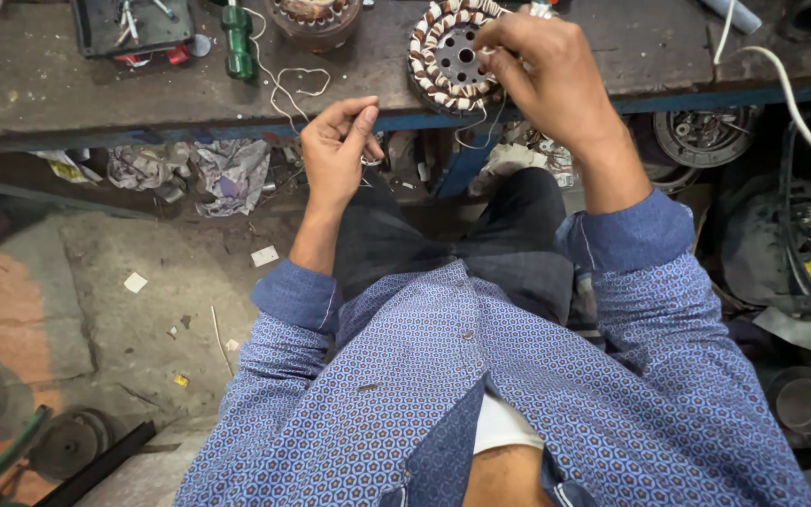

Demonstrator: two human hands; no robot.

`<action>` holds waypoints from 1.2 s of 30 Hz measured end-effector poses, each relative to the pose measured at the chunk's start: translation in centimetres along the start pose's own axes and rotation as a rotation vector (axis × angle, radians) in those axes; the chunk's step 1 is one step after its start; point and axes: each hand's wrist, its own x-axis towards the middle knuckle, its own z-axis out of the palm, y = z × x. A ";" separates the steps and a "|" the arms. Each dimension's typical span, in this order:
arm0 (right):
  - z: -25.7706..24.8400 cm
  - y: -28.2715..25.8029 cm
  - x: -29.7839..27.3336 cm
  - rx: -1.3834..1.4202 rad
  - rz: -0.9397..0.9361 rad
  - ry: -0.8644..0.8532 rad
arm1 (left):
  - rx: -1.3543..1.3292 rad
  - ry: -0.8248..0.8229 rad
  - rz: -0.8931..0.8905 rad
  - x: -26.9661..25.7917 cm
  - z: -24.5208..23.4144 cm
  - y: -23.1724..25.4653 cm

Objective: The person sits on the floor and winds a thin white wire around the slots of a circular motor stator. They repeatedly thread the wire through the slots and pull it tight by hand.

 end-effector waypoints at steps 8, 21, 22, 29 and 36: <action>0.7 0.6 1.5 0.094 0.033 -0.132 | -0.014 0.025 0.012 -0.1 0.3 -0.3; -0.1 0.5 2.1 -0.035 -0.009 -0.210 | 0.003 0.043 0.010 -0.3 0.6 0.3; -0.4 0.2 2.0 0.014 0.036 -0.230 | 0.008 0.045 0.018 -0.3 0.5 0.3; -1.7 -2.3 -1.5 0.030 -0.057 0.121 | 0.020 0.063 0.017 -0.3 0.6 0.1; 2.3 -3.5 -6.1 0.089 0.484 0.132 | 0.465 0.156 0.161 -1.8 4.6 4.8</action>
